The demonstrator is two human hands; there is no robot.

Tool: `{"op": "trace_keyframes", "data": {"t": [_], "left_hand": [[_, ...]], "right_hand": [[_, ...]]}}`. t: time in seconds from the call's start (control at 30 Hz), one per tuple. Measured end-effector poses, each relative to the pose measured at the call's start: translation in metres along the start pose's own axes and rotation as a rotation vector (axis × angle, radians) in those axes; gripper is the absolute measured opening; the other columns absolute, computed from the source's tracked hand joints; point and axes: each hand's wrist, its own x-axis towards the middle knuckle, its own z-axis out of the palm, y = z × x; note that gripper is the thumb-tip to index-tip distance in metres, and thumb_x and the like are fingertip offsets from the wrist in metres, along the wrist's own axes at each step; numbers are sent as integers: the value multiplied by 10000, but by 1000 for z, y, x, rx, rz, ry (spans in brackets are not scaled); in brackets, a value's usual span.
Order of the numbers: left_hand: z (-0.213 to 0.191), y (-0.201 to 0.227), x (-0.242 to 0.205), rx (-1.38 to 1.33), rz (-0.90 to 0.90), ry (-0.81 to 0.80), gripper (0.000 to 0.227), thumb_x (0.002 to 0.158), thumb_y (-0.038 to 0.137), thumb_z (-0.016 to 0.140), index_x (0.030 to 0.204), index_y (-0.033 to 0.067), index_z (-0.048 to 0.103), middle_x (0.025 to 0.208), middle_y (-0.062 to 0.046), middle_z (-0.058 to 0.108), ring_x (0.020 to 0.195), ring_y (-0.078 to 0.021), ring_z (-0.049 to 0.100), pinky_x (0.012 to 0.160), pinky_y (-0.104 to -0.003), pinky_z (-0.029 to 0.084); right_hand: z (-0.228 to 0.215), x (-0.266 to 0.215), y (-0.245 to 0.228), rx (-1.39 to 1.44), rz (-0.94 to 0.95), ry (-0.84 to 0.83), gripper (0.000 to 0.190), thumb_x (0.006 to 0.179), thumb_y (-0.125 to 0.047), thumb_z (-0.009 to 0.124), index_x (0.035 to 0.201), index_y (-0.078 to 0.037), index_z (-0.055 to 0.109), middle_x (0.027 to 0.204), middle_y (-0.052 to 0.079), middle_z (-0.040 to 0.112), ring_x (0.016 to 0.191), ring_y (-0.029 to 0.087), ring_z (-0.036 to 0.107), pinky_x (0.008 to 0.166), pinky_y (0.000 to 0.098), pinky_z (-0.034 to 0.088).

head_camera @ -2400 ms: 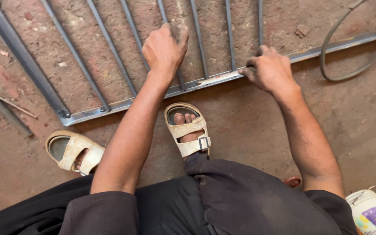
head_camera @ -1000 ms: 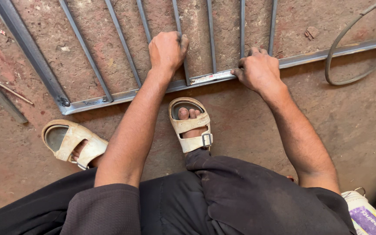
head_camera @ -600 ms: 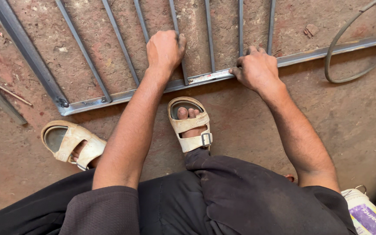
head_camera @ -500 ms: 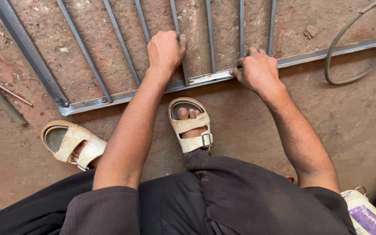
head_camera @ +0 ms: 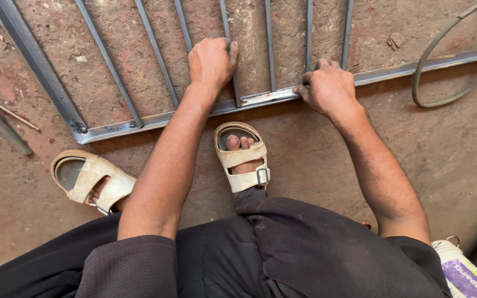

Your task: The person measures the spacing of vertical metal bars on a horizontal frame using a tape measure. They then use a welding torch to tack weld the bars to the frame at measured intervals. The person repeatedly measures and welds along the length of the frame.

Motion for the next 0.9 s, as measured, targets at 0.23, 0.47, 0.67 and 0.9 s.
{"op": "trace_keyframes", "data": {"t": [0.23,0.47,0.67,0.9], "left_hand": [[-5,3,1,16,-18,-16,421,980,410,613,829,53,777,788,-225,725,770,-426,713,742,-534,566],[-31,4,2,91,-5,58,507,940,504,661,844,15,753,788,-255,719,750,-432,718,699,-532,570],[-59,-42,2,191,-55,155,515,899,540,711,843,29,735,782,-222,724,741,-405,725,669,-508,580],[-36,-65,-1,165,-25,128,326,885,369,705,782,64,757,798,-203,738,760,-386,733,687,-500,586]], "right_hand": [[-3,0,-1,-4,-2,4,348,886,-491,764,1017,-177,836,1079,179,675,1070,391,626,819,518,536],[-32,-12,2,79,44,31,343,891,-486,779,1053,-189,833,1045,145,678,1032,352,648,819,512,526],[-20,-4,-41,-21,-48,63,349,866,-493,796,996,-172,840,1032,167,672,1007,372,651,792,505,540],[-5,5,-76,-1,-84,54,332,866,-469,778,993,-168,839,1058,168,685,1023,385,651,811,506,546]]}}
